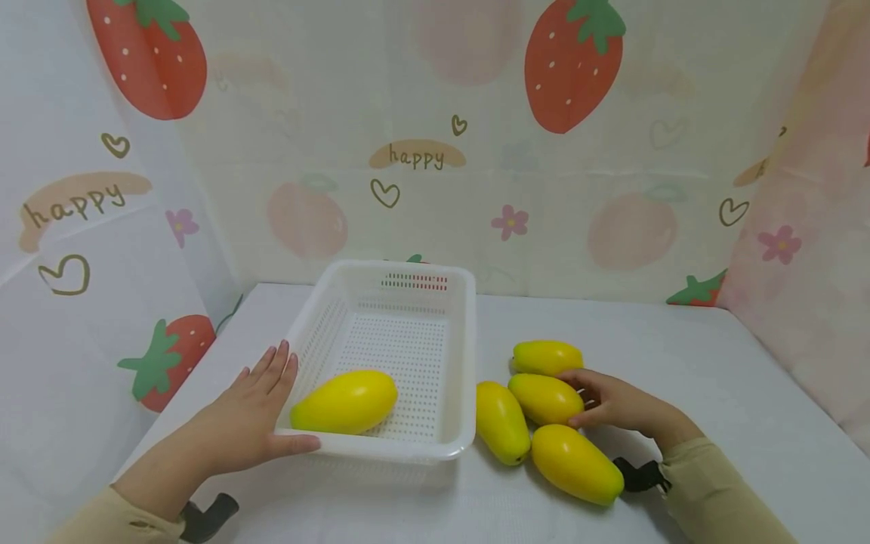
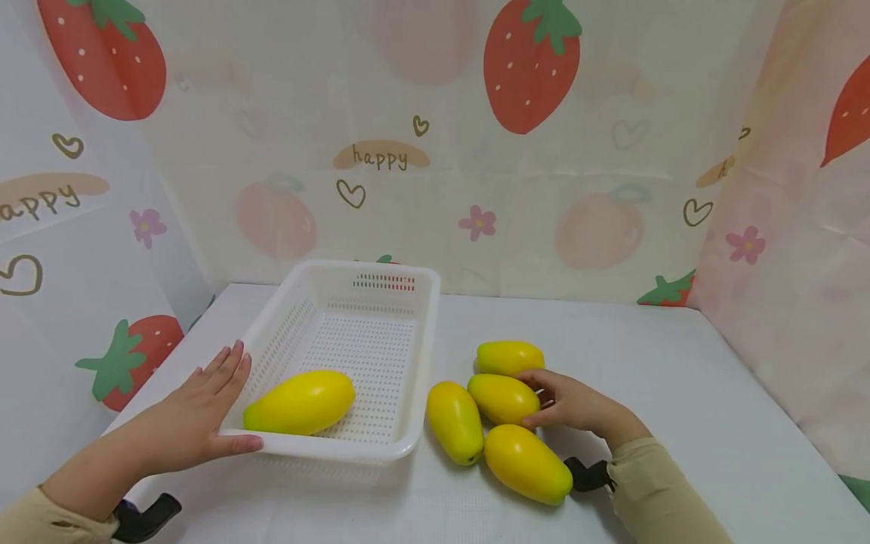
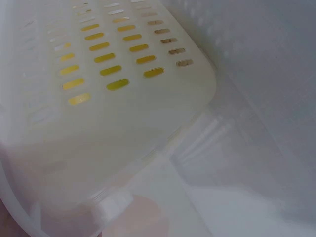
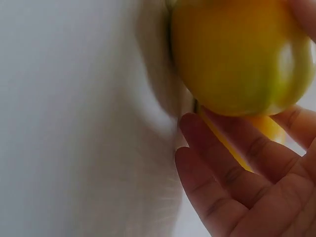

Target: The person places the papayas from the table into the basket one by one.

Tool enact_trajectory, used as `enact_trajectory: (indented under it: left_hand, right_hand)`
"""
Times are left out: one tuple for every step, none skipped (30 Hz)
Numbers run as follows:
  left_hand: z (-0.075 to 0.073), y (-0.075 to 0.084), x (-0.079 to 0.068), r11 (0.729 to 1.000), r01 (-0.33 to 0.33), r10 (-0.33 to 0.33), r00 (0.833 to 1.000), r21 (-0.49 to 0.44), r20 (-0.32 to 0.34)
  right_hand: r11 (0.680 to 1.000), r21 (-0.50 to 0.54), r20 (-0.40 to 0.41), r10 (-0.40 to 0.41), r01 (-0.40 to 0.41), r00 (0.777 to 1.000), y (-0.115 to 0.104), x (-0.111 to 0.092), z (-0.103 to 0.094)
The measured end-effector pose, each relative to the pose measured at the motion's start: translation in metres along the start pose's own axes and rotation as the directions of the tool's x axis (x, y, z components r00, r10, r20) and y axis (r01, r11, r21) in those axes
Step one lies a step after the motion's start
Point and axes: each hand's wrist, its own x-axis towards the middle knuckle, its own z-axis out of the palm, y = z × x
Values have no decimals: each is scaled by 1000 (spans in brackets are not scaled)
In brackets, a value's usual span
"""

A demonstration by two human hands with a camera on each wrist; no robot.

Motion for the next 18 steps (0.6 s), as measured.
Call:
enact_trajectory:
  left_hand:
    - [0,0,0,1000,-3,3,1000,-1,-2]
    - [0,0,0,1000,1,-1,1000,-2,2]
    - [0,0,0,1000,5,-5,1000,-1,6]
    - [0,0,0,1000,5,-5,1000,-2,7]
    - [0,1,0,1000,9,-9,1000,-2,11]
    - [-1,1,0,1000,10,-10,1000,-2,13]
    - [-1,1,0,1000,13,-13,1000,-1,17]
    - [-1,1,1,1000,16,-16,1000,2,19]
    - [-1,1,1,1000,11,-11,1000,3,17]
    - [-1,1,1,1000,11,-11,1000,4,17]
    - [-1,1,1,1000,10,-10,1000,6,16]
    - [-1,0,1,1000,6,-6,1000,5,13]
    - [-1,0,1,1000,6,-6,1000,6,12]
    - [-1,0,1,1000,6,-6,1000,6,12]
    - [-1,0,1,1000,7,-7,1000,5,13]
    - [-1,0,1,1000,11,-11,1000,7,15]
    - [-1,0,1,1000,12,-12,1000,4,16]
    - [-1,0,1,1000,14,-14,1000,2,18]
  right_hand:
    - [1000,-1,4,1,-1,1000,-1,0,0]
    - [1000,1,9,1,-1,1000,-2,1,0]
    - [1000,2,12,2,-2,1000,-3,1,0]
    - [1000,5,16,3,-3,1000,-4,1,-1]
    - [1000,9,17,10,-10,1000,-5,1,-1]
    - [1000,11,17,15,-15,1000,-5,1,-1]
    - [1000,17,17,19,-20,1000,-5,1,-1]
    - [1000,18,15,23,-23,1000,-5,1,-1]
    - [999,16,11,28,-29,1000,-4,2,-1]
    - [999,17,8,33,-33,999,-4,2,-1]
    - [999,16,5,35,-35,999,-3,3,0]
    - [999,16,2,34,-34,999,-2,4,0]
    - [999,14,-2,32,-32,999,-2,5,1]
    - [1000,10,-6,29,-29,1000,-1,6,2]
    - [1000,9,-10,25,-25,1000,-1,7,2]
    - [1000,11,-14,20,-20,1000,0,8,3]
    - [1000,7,-18,15,-15,1000,0,8,4]
    - [1000,3,-22,12,-12,1000,1,9,4]
